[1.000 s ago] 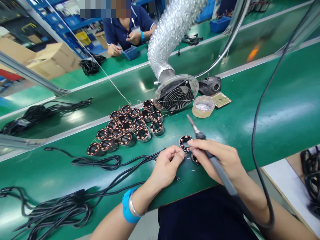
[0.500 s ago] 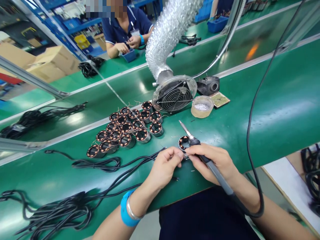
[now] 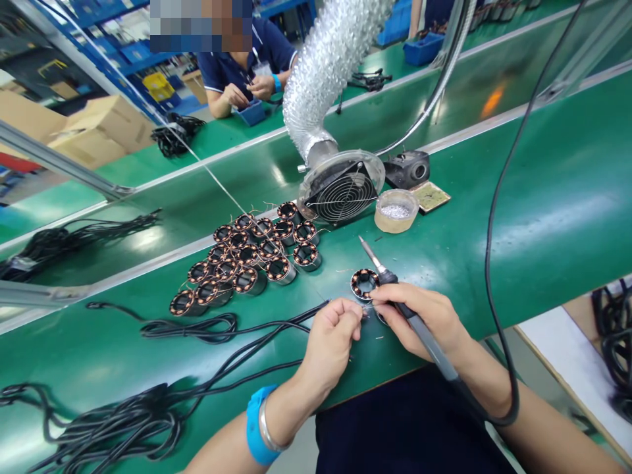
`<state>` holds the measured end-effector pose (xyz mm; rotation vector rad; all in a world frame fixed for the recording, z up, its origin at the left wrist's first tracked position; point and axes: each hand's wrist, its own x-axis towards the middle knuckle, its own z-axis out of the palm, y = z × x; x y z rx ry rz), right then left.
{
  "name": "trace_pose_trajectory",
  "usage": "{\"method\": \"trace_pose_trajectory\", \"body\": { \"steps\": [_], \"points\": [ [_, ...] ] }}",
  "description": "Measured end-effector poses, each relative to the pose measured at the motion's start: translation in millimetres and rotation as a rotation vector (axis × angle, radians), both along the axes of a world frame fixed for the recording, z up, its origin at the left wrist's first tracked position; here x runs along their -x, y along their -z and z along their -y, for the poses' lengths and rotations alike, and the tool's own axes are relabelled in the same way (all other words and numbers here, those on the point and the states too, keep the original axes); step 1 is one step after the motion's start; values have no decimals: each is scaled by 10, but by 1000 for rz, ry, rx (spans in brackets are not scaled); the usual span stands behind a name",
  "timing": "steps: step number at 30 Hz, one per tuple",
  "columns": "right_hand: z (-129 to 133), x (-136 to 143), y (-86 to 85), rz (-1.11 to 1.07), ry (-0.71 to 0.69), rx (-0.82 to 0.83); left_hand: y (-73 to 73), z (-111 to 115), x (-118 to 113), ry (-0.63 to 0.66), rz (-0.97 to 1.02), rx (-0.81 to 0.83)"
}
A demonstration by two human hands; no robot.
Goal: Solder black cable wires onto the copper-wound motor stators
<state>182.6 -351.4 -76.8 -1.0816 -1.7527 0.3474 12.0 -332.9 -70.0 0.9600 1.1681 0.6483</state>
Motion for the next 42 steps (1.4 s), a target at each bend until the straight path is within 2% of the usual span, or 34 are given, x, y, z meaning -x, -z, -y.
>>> {"method": "trace_pose_trajectory", "body": {
  "steps": [4, 12, 21, 38, 42],
  "points": [
    [103, -48, -87, 3, 2, 33, 19, 10, -3, -13, -32, -37],
    [451, -225, -365, -114, 48, 115, 16, 31, -20, -2, -91, -125],
    [483, -193, -304, -153, 133, 157, -7, 44, -25, 21, -126, -161],
    [453, -97, -494, -64, 61, 98, -19, 32, -33, 33, -146, -185],
    [492, -135, -486, -118, 100, 72, -18, 25, -36, 36, -154, -191]
  ]
}}
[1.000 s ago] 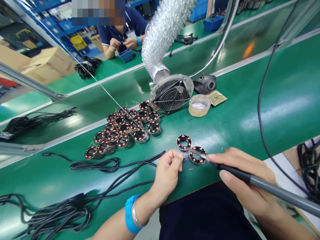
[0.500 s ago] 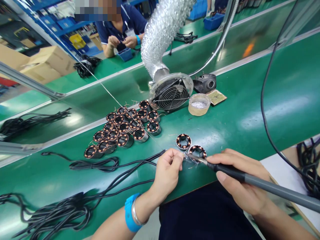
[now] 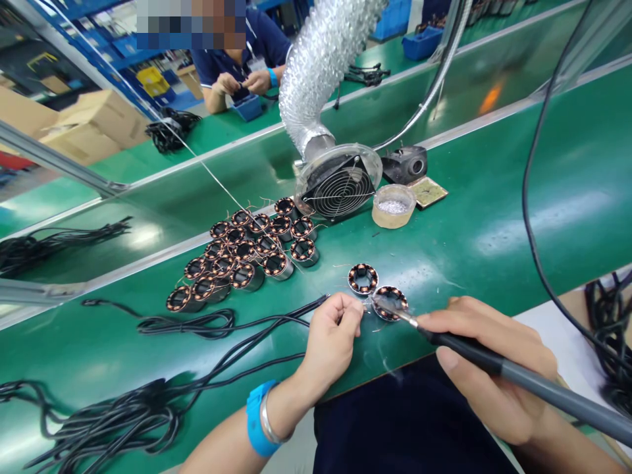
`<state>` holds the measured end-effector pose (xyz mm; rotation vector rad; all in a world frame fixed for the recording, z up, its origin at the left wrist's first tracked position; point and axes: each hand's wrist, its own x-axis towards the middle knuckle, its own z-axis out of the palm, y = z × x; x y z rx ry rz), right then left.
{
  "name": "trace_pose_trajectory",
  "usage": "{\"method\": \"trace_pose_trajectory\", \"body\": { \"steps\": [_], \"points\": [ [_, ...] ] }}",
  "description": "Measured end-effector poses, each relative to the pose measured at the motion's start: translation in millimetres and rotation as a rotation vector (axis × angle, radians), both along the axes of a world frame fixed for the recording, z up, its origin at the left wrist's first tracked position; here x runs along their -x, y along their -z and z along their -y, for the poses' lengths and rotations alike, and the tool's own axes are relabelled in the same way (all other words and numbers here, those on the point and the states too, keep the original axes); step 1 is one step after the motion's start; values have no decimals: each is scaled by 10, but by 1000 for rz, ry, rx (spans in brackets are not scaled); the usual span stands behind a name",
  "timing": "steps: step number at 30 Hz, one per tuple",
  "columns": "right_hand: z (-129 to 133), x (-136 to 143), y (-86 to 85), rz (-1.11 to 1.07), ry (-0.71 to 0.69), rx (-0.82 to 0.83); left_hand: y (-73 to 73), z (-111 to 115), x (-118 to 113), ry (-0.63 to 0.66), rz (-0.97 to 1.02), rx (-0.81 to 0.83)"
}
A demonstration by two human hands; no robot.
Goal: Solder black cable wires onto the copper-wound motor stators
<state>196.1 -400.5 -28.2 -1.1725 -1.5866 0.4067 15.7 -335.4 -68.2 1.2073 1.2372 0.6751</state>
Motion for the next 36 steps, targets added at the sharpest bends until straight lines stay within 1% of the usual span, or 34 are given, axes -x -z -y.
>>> {"method": "trace_pose_trajectory", "body": {
  "steps": [3, 8, 11, 14, 17, 19, 23, 25, 27, 31, 33, 36],
  "points": [
    [27, -24, 42, -29, 34, -24, 2, 5, -1, 5, -3, -2],
    [15, -46, 76, -15, 21, -42, 11, 12, -4, 5, 7, 5],
    [16, -58, 103, -25, 40, -72, 6, 18, -2, 5, 7, 14],
    [23, -52, 170, -44, 107, -59, 0, 19, 9, 14, 8, 11],
    [-31, -9, 250, -78, 176, -16, 7, 9, 33, 61, 33, 18],
    [-124, 40, 291, -36, 144, -13, 20, 4, 58, 112, 50, 11],
    [-363, 152, 343, 111, -68, -84, 42, 6, 116, 198, 63, -47],
    [-441, 190, 365, 149, -140, -113, 22, 5, 142, 233, 56, -80],
    [-465, 199, 387, 156, -160, -144, -31, -3, 163, 286, 6, -131],
    [-403, 162, 419, 111, -127, -163, -162, -43, 187, 380, -188, -295],
    [-364, 152, 429, 115, -123, -142, -181, -67, 191, 385, -186, -286],
    [-331, 176, 441, 120, -128, -130, -140, -91, 187, 363, -78, -166]
  ]
}}
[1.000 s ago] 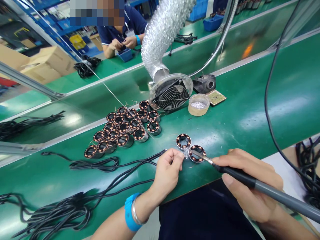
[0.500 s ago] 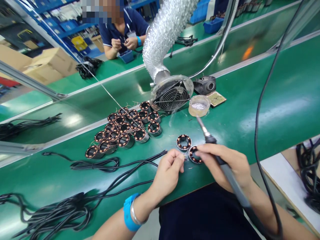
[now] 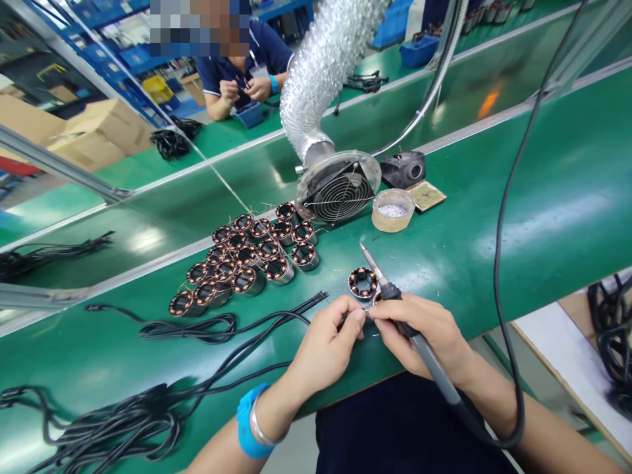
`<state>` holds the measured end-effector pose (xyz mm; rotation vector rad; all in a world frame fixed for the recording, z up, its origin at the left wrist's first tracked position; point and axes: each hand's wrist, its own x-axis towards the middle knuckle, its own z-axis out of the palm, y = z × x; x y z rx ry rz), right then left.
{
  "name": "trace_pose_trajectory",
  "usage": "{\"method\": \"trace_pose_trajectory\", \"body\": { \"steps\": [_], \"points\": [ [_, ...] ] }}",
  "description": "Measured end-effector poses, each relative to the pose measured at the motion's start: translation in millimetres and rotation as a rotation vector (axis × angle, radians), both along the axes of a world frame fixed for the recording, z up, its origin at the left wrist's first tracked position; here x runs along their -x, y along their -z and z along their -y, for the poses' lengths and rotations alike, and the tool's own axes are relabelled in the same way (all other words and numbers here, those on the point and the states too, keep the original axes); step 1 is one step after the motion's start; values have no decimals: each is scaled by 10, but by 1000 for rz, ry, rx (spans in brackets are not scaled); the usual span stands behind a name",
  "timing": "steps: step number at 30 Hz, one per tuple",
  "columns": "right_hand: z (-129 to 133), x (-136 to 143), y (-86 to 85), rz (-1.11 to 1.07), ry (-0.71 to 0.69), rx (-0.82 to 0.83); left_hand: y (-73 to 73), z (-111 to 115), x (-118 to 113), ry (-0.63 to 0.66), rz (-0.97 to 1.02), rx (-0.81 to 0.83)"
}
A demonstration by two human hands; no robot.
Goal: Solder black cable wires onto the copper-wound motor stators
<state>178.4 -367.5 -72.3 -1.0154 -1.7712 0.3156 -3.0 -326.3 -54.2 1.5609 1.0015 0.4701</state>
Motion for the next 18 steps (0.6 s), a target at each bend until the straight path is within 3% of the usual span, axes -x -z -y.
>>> {"method": "trace_pose_trajectory", "body": {
  "steps": [7, 12, 18],
  "points": [
    [17, 72, -2, -1, 46, -18, 145, 36, -19, -50, 192, 352],
    [20, 86, 3, 11, 49, -11, 193, 64, -12, -62, 151, 365],
    [22, 86, -4, -57, 27, 59, 188, 49, -5, 40, 195, 354]
  ]
}}
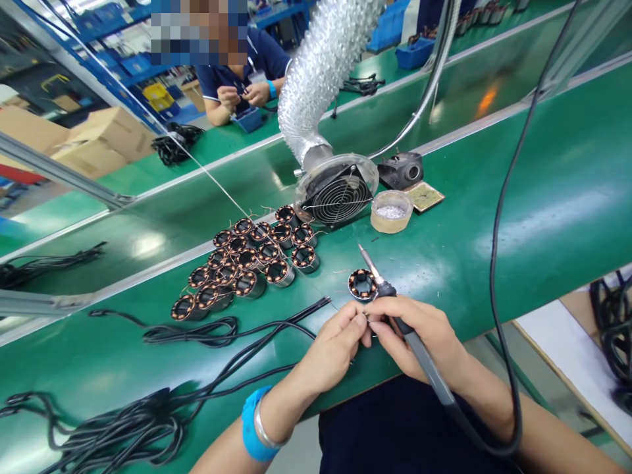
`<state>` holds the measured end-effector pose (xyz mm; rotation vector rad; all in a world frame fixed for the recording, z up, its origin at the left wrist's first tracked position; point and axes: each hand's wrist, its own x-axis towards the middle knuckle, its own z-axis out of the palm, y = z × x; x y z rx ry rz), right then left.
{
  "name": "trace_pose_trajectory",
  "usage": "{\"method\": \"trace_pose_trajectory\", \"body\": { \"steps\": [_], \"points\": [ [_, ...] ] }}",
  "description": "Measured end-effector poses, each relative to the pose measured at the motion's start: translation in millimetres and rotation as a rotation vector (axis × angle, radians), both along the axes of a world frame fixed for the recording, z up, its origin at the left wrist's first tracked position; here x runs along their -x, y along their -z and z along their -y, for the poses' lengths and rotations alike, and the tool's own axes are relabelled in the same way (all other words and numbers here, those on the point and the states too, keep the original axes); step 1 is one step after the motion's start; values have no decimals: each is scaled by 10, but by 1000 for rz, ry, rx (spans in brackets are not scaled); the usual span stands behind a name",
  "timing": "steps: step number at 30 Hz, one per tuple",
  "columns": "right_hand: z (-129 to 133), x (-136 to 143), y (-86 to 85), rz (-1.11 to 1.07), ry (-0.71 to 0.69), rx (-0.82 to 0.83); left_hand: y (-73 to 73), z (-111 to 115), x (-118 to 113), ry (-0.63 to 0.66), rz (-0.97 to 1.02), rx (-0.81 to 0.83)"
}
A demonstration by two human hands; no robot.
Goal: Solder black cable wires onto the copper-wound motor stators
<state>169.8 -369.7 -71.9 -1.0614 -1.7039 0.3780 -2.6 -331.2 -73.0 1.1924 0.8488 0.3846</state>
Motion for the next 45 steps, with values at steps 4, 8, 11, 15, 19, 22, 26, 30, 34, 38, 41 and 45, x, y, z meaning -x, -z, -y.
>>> {"method": "trace_pose_trajectory", "body": {
  "steps": [4, 8, 11, 15, 19, 22, 26, 30, 34, 38, 41, 45],
  "points": [
    [13, -6, 8, -63, 58, 51, 3, 14, 20, 18, 20, -22],
    [22, -12, 38, -90, 60, 89, -38, 33, 24, 1, -33, -14],
    [20, -19, 37, -67, 50, 77, -73, 34, 18, -20, -83, -33],
    [18, -13, -12, -21, 42, -21, -71, 25, 6, -20, -107, -59],
    [29, 39, -21, 47, 89, -124, -50, 22, -32, -22, -40, -8],
    [42, 90, 37, 46, 157, -173, -48, 29, -82, -74, 34, 87],
    [77, 78, 105, 6, 200, -162, -49, 40, -130, -172, 62, 108],
    [131, -32, 94, 23, 139, -56, -41, 42, -138, -226, 30, 87],
    [133, -104, 89, 50, 75, 1, -31, 40, -138, -244, 52, 82],
    [74, -99, 126, 58, -11, -8, -29, 41, -150, -253, 67, 90],
    [11, -61, 153, 14, 84, -81, -38, 43, -168, -261, 62, 83],
    [-49, -30, 145, -38, 199, -77, -52, 45, -193, -284, 39, 65]
  ]
}}
